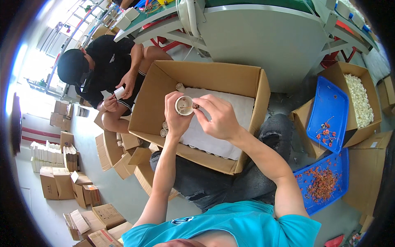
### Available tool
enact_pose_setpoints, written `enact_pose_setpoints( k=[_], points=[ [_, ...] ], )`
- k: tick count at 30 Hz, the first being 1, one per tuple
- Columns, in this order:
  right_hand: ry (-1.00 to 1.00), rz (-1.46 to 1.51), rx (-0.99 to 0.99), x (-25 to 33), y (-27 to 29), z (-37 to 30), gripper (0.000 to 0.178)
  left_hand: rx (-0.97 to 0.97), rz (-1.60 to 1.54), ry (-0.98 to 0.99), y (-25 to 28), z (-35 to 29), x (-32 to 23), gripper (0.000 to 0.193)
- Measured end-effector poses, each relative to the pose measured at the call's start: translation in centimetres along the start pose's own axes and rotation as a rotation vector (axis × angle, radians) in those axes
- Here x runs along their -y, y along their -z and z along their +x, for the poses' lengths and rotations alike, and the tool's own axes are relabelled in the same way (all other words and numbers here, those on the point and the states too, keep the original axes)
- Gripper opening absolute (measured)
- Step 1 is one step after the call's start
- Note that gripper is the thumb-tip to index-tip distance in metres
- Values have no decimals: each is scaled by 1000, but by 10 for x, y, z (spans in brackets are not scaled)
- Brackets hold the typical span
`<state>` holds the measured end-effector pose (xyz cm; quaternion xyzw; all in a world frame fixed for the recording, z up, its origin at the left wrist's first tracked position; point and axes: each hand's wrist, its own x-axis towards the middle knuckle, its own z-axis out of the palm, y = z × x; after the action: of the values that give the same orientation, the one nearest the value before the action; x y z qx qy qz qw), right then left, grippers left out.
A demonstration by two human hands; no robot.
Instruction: The person applies glue to small circular electronic components using a stick, then organizes them into a foam-lined cardboard box.
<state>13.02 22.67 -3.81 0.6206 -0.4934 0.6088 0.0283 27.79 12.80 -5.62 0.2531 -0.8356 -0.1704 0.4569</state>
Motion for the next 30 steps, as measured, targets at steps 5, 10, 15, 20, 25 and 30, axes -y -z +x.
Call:
enact_pose_setpoints(
  k=[5,10,15,20,25,30],
  points=[
    [-270,94,122,-3,-5,-2,26,58,147,-69,-10,-4,-6,56],
    [-365,170,213,-9,-3,-3,20,73,314,-131,-12,-1,-14,51],
    [-356,159,281,-11,2,-1,18,177,220,-134,-12,-4,-10,51],
    [-426,137,293,-10,4,0,19,219,58,-57,-13,-5,-11,50],
    [-402,170,332,-12,5,-1,19,261,-59,-26,-16,-5,-10,51],
    [-450,203,315,-16,3,-2,15,254,-120,18,-16,-5,-14,49]
  ],
)
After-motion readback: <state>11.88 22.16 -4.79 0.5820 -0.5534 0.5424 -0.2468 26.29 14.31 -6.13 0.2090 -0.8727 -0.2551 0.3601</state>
